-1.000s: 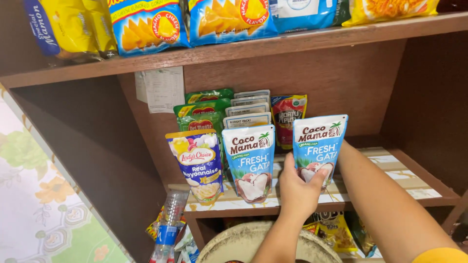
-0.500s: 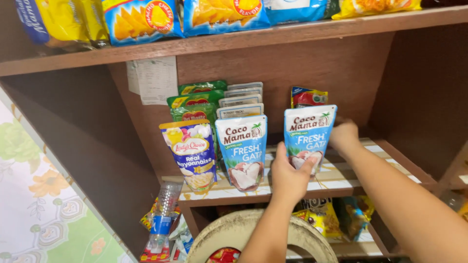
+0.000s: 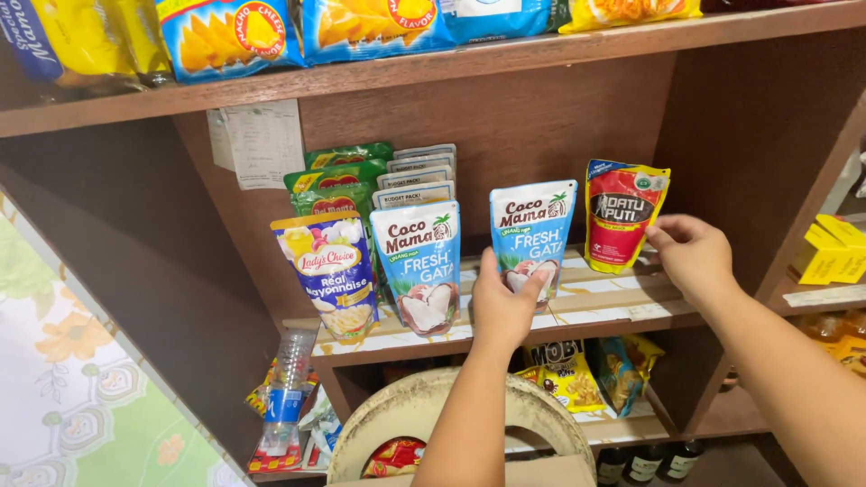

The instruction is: The person is removing various food pouches and snack packets from a cardboard box and arranging them on a wooden display shelf.

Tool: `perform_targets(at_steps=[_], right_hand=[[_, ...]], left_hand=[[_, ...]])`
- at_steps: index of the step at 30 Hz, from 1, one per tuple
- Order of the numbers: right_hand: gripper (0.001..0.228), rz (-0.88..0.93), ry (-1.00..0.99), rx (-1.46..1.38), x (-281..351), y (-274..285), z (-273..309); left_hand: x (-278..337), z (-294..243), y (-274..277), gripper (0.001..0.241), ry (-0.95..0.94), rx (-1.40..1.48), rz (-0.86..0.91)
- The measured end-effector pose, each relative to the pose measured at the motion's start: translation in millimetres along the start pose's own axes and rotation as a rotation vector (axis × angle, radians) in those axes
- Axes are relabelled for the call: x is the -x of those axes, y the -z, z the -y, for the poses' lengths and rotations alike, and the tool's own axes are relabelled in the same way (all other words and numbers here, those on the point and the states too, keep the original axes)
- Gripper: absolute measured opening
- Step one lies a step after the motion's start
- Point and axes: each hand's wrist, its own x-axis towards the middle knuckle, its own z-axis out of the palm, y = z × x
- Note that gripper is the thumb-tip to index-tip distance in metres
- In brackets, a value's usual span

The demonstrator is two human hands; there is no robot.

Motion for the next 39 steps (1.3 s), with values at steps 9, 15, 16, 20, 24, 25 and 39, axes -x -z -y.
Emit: perform_targets(at_steps=[9,15,16,20,24,25,39], right_hand=[[0.062,0.454,0.17,0.02,81.4,-41.8,78.5],[0.053,0.541,-0.062,0.107,72.6,-72.9,80.2],[0.051,0.508,-0.059,0.137,68.1,-75.8,79.4],[0.045,0.419,0.167,0.223,36.4,-99.5,49.5],[0.05,0.335,0.048,0.317,11.2,-129.1,51.9],[0.052,0.321,0.055,0.33,5.7,-136.7,51.5],[0.057,0.269,0.022,0.196,-34.0,-197.2,-5.5]], left_hand=[[-1.9,13.4,-5.6,0.054,-0.175,-0.066,-0.086],[-8.6,13.4,-11.8,0.057,-0.085,-0.216,-0.082],[-10.8,13.2,-15.5,0.059,-0.053,-0.304,-0.097],[-26.3,-3.5,-24.7,0.07,0.068,-0.376,-0.149],[-54.0,14.5,-43.2,0.081,0.192,-0.411,-0.221],[-61.8,27.3,-49.4,0.083,0.195,-0.408,-0.254],[-111.1,101.4,-60.1,0.041,0.02,-0.046,-0.28]])
